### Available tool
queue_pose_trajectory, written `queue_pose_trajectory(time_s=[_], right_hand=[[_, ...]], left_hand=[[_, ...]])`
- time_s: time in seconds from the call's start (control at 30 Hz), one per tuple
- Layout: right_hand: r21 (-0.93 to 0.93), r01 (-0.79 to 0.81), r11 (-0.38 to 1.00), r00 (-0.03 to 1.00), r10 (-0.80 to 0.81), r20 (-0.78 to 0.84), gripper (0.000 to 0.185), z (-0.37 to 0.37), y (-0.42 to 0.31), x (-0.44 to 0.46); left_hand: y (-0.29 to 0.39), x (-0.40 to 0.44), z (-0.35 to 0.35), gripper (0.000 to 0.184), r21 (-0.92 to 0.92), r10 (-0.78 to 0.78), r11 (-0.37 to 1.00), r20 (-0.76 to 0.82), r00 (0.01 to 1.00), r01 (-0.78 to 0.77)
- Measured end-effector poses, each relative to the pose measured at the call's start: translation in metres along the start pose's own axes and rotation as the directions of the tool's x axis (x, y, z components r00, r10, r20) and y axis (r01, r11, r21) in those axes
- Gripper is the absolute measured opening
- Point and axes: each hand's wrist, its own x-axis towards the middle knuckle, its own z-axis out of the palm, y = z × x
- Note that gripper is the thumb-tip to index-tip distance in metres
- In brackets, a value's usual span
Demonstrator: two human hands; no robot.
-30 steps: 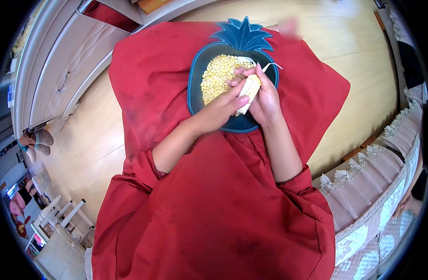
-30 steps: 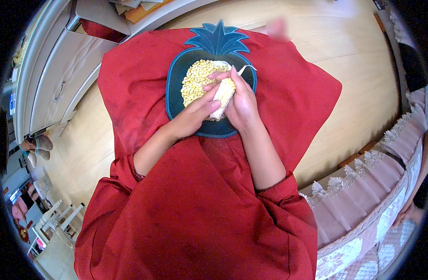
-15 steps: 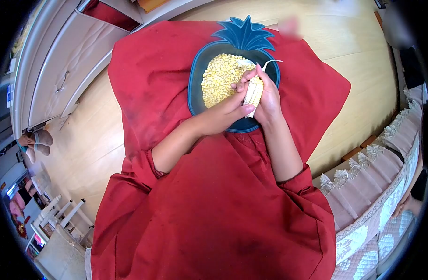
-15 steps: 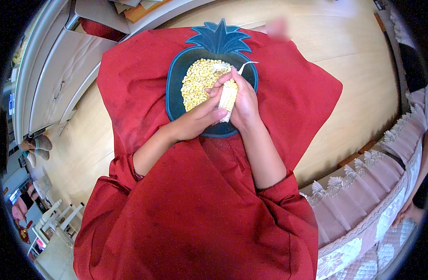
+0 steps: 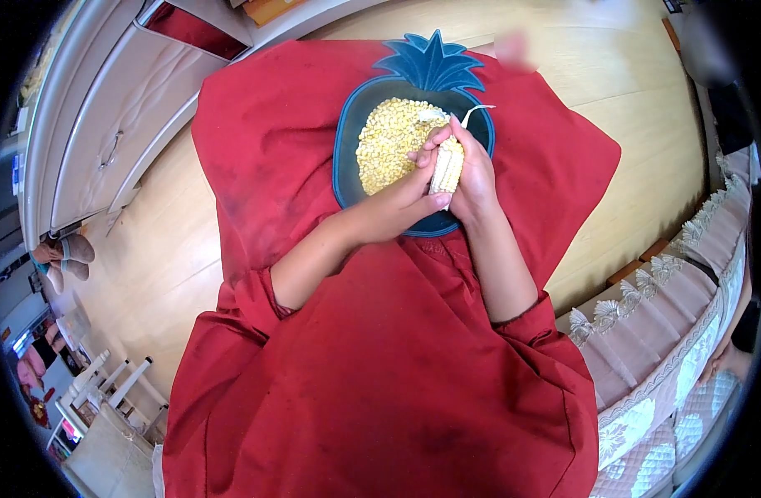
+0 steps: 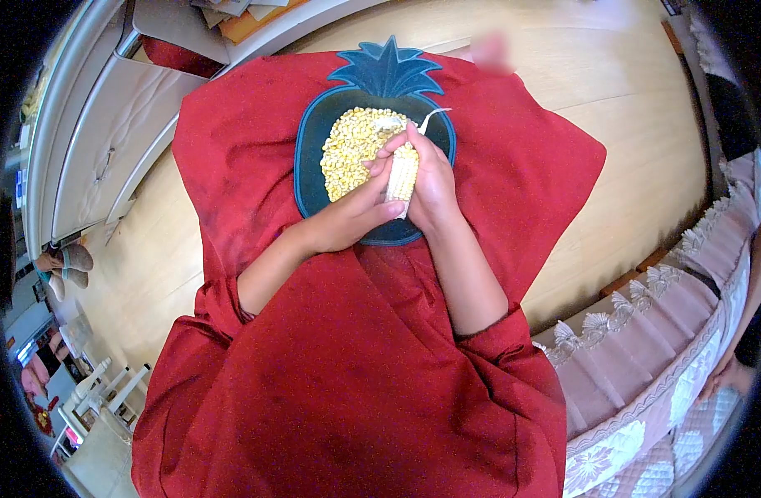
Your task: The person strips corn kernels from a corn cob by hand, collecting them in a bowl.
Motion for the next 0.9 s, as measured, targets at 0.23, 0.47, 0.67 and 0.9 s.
queue_pose_trajectory(time_s=[0.23,0.47,0.67,0.9], right_hand=[[0.033,0.036,0.999,0.997,-0.034,-0.071,0.041,0.006,0.002,0.002],[-0.041,-0.016,0.999,1.000,0.016,-0.014,0.045,0.005,-0.002,-0.002],[-0.012,0.006,1.000,0.999,-0.007,-0.044,0.044,0.006,0.000,-0.001],[-0.021,-0.027,0.999,0.999,0.026,-0.041,0.042,0.005,-0.002,-0.002]], left_hand=[[0.003,0.000,0.001,0.067,-0.128,-0.037,0.992,-0.090,0.995,0.026],[0.009,0.001,-0.003,0.060,-0.475,-0.153,0.874,-0.064,0.986,0.104],[0.012,0.001,-0.004,0.058,-0.409,-0.130,0.907,-0.036,0.991,0.105],[0.012,-0.002,-0.007,0.060,-0.448,-0.157,0.880,0.044,0.987,0.160]])
